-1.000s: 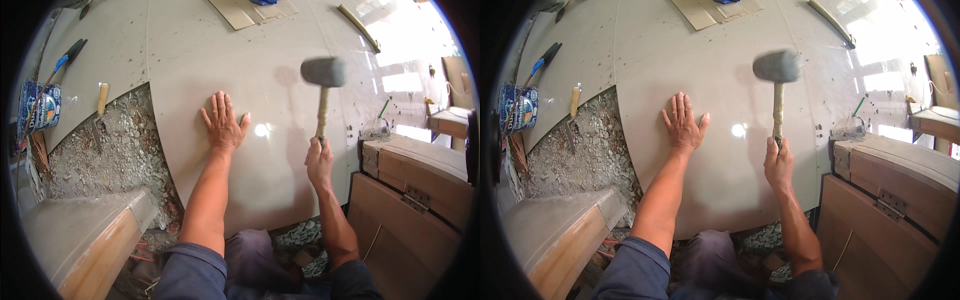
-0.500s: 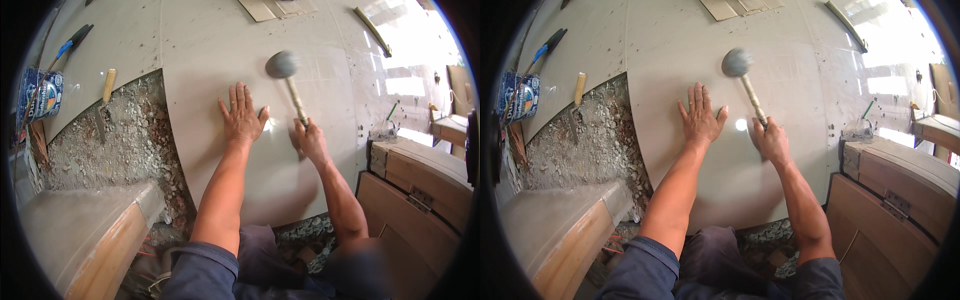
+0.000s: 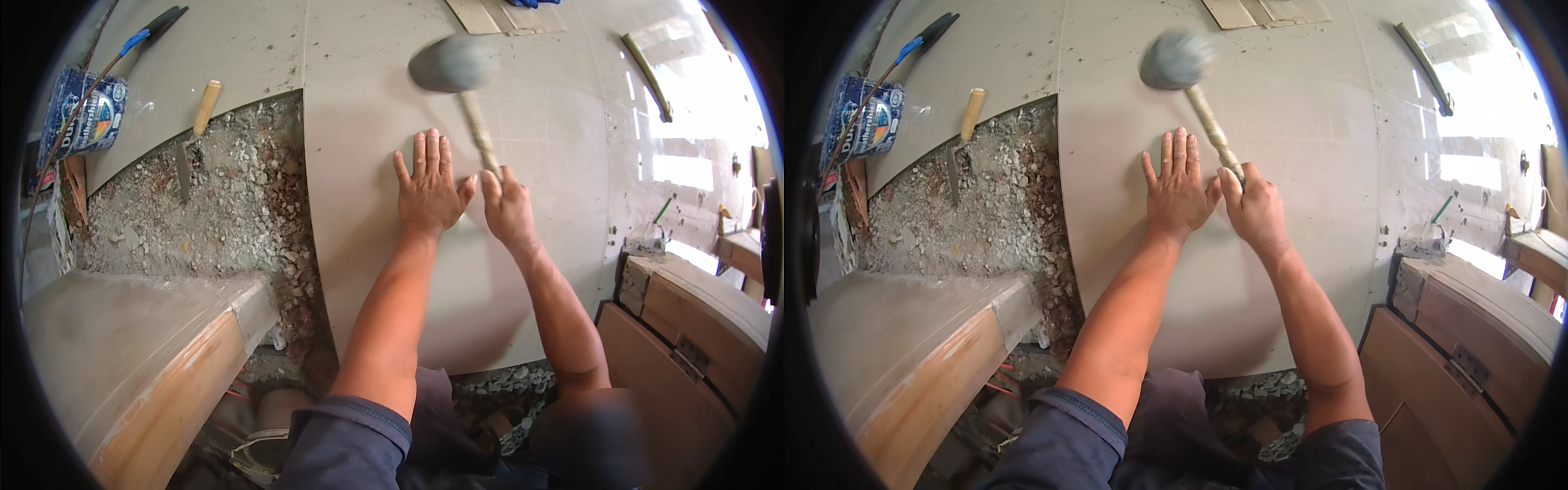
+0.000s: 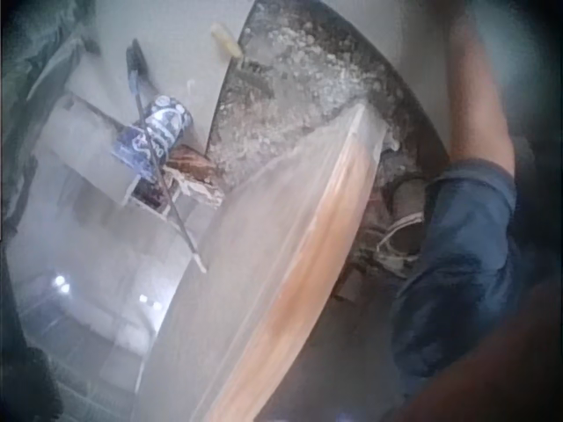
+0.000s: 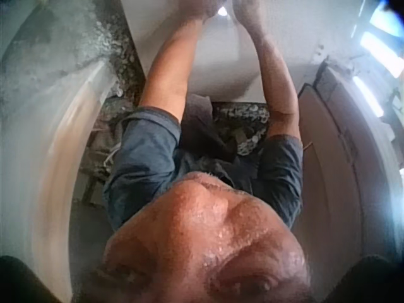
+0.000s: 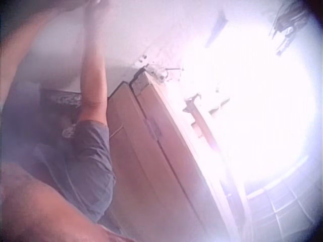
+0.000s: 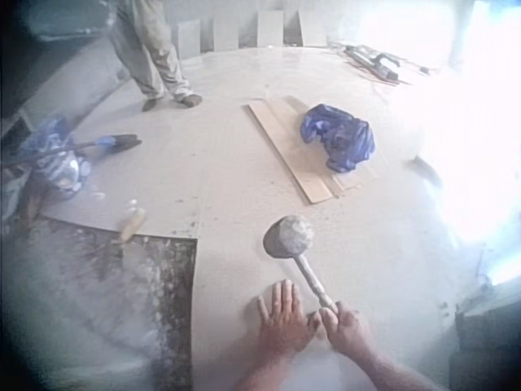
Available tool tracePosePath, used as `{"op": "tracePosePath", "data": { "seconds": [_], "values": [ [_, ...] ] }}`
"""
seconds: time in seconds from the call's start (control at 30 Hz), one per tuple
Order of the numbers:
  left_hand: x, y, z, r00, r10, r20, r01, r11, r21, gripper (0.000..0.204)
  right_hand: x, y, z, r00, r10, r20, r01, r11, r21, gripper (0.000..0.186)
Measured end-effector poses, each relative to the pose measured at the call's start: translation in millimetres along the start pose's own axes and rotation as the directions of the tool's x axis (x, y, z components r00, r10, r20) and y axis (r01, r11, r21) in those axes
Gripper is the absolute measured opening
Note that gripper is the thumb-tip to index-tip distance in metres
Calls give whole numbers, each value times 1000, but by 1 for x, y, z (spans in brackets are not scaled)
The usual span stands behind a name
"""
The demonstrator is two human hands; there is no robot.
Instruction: The person places a large ceramic tile onto a bed of adhesive on the floor, aligns it with adjacent tiles, and uses a rubber mallet to tap the tile into place. The person adjusts the tile position and continues tapping to ensure it is level and secure.
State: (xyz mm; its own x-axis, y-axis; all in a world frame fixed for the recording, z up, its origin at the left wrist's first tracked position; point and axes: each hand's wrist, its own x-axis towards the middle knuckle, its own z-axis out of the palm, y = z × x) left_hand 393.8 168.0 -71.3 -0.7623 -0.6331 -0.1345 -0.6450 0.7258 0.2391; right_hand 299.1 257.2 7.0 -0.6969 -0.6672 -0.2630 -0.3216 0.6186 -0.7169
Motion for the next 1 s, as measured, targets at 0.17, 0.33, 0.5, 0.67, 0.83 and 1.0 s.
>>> {"op": "tracePosePath", "data": {
  "seconds": [0.17,0.33,0.5,0.67,0.83,1.0],
  "values": [
    [1,0,0,998,-6,55,4,999,44,80,2,0,2,998,12,-56,-15,999,-46,45],
    [1,1,4,997,14,-76,-19,997,-69,82,-1,1,-9,999,34,-33,-39,986,-161,46],
    [0,0,9,993,22,-120,-30,998,-61,80,-18,16,-18,997,44,-70,-41,998,38,42],
    [3,0,11,996,9,-91,-11,1000,-20,79,-45,49,-47,985,119,-124,-129,989,-75,41],
    [3,1,10,999,-4,-32,4,1000,-13,79,-89,76,-52,963,241,-123,-258,954,-149,40],
    [1,1,11,999,-8,-46,9,999,31,80,-136,101,-52,957,209,-202,-186,974,125,36]
  ]
}}
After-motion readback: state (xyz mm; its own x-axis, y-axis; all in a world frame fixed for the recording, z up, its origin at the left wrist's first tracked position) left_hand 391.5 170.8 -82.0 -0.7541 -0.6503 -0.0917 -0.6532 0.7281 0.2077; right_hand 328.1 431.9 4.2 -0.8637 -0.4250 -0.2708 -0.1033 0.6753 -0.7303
